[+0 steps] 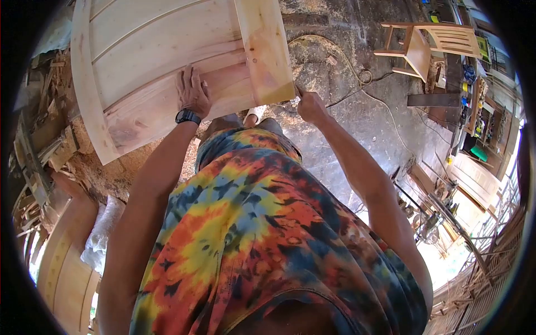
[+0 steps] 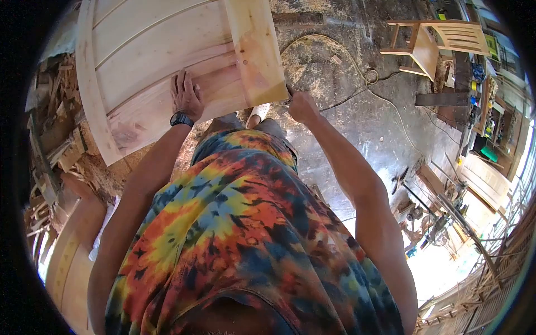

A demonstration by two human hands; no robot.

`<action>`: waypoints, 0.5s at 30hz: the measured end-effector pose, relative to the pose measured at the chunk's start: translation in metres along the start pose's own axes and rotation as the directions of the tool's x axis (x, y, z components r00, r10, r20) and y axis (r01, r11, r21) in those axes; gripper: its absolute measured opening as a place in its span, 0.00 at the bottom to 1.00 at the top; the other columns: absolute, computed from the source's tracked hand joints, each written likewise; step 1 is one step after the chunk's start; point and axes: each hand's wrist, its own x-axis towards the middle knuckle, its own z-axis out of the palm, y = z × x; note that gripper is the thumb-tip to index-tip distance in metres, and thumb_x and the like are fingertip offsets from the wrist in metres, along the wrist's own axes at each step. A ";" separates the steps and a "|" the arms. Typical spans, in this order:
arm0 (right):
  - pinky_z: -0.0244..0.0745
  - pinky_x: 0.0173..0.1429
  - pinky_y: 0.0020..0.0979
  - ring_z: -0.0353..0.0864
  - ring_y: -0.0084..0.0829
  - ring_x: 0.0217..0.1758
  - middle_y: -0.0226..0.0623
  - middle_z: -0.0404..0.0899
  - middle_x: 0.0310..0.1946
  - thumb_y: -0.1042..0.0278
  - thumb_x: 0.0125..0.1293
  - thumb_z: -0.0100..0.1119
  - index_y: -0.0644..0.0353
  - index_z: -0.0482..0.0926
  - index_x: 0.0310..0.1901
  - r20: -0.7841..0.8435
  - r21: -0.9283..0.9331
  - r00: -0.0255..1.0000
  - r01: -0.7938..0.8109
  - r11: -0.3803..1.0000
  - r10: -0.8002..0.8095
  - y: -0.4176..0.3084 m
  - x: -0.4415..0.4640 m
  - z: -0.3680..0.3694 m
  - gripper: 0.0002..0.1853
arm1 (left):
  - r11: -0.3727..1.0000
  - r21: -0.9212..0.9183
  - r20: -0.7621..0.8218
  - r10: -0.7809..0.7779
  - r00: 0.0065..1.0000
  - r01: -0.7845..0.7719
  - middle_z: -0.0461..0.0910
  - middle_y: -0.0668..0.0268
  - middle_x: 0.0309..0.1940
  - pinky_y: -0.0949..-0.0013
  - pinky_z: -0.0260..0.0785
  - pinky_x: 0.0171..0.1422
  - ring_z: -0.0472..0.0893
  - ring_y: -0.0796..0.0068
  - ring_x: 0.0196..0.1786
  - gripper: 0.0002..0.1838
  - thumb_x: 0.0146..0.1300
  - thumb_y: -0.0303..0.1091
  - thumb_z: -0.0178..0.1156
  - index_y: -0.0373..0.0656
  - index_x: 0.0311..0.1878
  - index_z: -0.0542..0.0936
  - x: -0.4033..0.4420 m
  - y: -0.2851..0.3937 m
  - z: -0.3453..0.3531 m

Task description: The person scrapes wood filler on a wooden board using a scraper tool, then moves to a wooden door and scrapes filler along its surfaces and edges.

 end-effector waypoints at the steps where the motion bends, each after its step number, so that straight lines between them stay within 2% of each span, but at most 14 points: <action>1: 0.81 0.50 0.53 0.85 0.59 0.43 0.62 0.84 0.39 0.79 0.57 0.52 0.53 0.76 0.65 0.008 -0.053 1.000 0.016 0.998 -0.016 0.004 0.005 0.004 0.31 | 1.000 0.005 0.001 -0.008 1.000 0.008 0.61 0.49 0.74 0.39 0.54 0.77 0.59 0.36 0.74 0.30 0.68 0.36 0.55 0.38 0.72 0.64 0.000 0.001 0.000; 2: 0.80 0.50 0.53 0.85 0.58 0.43 0.62 0.84 0.39 0.79 0.57 0.53 0.54 0.79 0.61 0.018 -0.104 0.999 0.036 0.994 -0.034 0.008 0.011 0.007 0.28 | 1.000 0.013 -0.001 -0.011 1.000 0.011 0.61 0.49 0.74 0.40 0.54 0.78 0.59 0.36 0.74 0.30 0.69 0.36 0.55 0.38 0.72 0.64 0.000 0.001 0.000; 3: 0.80 0.50 0.53 0.85 0.58 0.43 0.62 0.84 0.39 0.79 0.57 0.53 0.54 0.79 0.61 0.027 -0.101 0.999 0.043 0.994 -0.040 0.013 0.018 0.010 0.28 | 1.000 0.022 -0.001 -0.012 1.000 0.012 0.61 0.49 0.74 0.40 0.53 0.78 0.59 0.36 0.75 0.30 0.69 0.36 0.55 0.38 0.72 0.64 -0.001 0.002 -0.001; 5: 0.82 0.46 0.50 0.86 0.58 0.41 0.60 0.83 0.34 0.81 0.55 0.53 0.64 0.84 0.48 0.236 -0.369 0.948 0.289 0.883 -0.211 0.024 0.032 0.013 0.19 | 1.000 0.026 0.004 -0.014 1.000 0.014 0.61 0.49 0.74 0.40 0.53 0.78 0.59 0.36 0.75 0.29 0.69 0.36 0.55 0.38 0.72 0.64 -0.001 0.001 -0.001; 6: 0.82 0.46 0.50 0.86 0.58 0.41 0.60 0.83 0.34 0.81 0.55 0.53 0.64 0.84 0.48 0.238 -0.366 0.947 0.292 0.884 -0.215 0.029 0.039 0.015 0.19 | 1.000 0.025 0.001 -0.011 1.000 0.011 0.62 0.49 0.74 0.40 0.53 0.79 0.59 0.36 0.75 0.29 0.69 0.35 0.55 0.38 0.72 0.65 -0.001 0.001 0.000; 8: 0.81 0.50 0.52 0.86 0.56 0.44 0.60 0.84 0.36 0.80 0.55 0.58 0.67 0.83 0.43 0.339 -0.363 0.923 0.309 0.879 -0.185 0.034 0.048 0.020 0.13 | 1.000 0.027 -0.004 -0.008 1.000 0.008 0.62 0.49 0.74 0.41 0.53 0.79 0.59 0.37 0.75 0.29 0.69 0.35 0.55 0.39 0.72 0.65 0.000 0.000 0.001; 11: 0.82 0.50 0.50 0.87 0.54 0.45 0.59 0.84 0.37 0.79 0.55 0.59 0.70 0.83 0.44 0.402 -0.358 0.892 0.360 0.861 -0.206 0.043 0.051 0.021 0.14 | 0.999 0.033 -0.013 0.001 1.000 0.000 0.63 0.48 0.73 0.42 0.53 0.79 0.60 0.37 0.75 0.29 0.69 0.35 0.55 0.39 0.72 0.65 -0.002 0.001 0.000; 15: 0.82 0.51 0.48 0.87 0.54 0.45 0.58 0.85 0.38 0.78 0.55 0.60 0.69 0.83 0.43 0.413 -0.387 0.902 0.301 0.872 -0.128 0.054 0.052 0.029 0.13 | 0.998 0.060 -0.005 -0.003 1.000 0.003 0.64 0.48 0.73 0.42 0.53 0.79 0.60 0.38 0.74 0.29 0.69 0.35 0.55 0.37 0.71 0.65 0.000 0.001 -0.002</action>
